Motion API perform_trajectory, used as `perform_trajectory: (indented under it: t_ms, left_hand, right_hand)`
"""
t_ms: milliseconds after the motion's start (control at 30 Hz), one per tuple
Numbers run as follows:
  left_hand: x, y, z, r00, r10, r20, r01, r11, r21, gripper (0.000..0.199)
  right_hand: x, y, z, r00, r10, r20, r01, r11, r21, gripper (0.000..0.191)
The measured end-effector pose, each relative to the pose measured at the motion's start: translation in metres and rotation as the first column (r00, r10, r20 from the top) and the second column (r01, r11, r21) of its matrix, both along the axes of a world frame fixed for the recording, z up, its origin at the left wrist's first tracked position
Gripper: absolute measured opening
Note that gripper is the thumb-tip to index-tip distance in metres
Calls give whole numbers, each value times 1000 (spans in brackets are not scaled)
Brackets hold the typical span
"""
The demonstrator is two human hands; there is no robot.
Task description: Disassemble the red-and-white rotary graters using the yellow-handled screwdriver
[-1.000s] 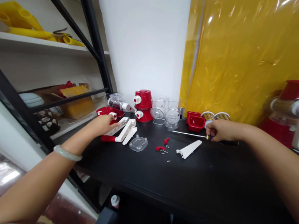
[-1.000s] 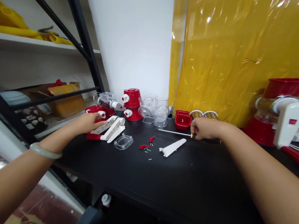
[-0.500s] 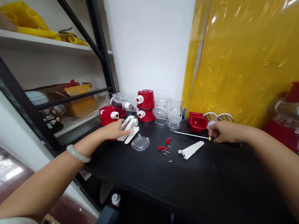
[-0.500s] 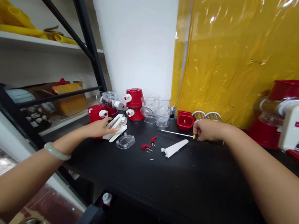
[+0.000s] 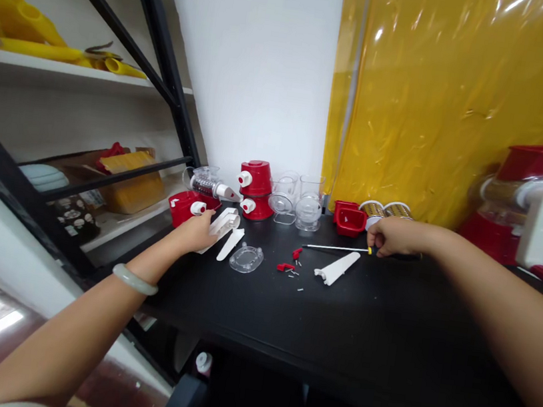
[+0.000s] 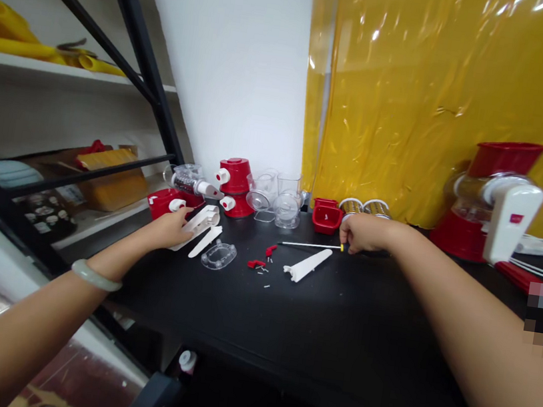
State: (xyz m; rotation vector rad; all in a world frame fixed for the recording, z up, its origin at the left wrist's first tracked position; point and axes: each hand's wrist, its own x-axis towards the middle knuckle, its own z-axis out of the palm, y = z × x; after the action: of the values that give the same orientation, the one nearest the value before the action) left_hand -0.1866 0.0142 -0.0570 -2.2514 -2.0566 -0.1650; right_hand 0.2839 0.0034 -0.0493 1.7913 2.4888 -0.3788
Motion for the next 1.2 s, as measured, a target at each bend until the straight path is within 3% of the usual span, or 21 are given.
perform_trajectory:
  t_ms: [267, 467, 633, 867, 1033, 1200]
  left_hand:
    - [0, 4, -4, 996, 28, -85, -26, 999, 20, 62]
    - [-1, 7, -5, 988, 13, -156, -13, 1000, 1, 45]
    - [-2, 8, -6, 986, 9, -168, -10, 1000, -7, 46]
    - [-5, 8, -8, 990, 3, -143, -3, 1000, -1, 48]
    - [-1, 5, -5, 993, 12, -121, -11, 1000, 3, 52]
    - [9, -7, 2, 991, -58, -122, 75, 987, 141, 55]
  right_hand:
    - [8, 2, -2, 996, -74, -40, 71, 995, -66, 19]
    - [14, 12, -6, 979, -203, 16, 200, 975, 98, 21]
    - [2, 12, -21, 965, -234, 122, 200, 951, 237, 19]
    - [-13, 6, -29, 948, -272, 164, 219, 934, 283, 27]
    - [-11, 3, -22, 958, -237, 162, 189, 945, 268, 19]
    - [-7, -2, 7, 975, -185, 121, 137, 936, 324, 13]
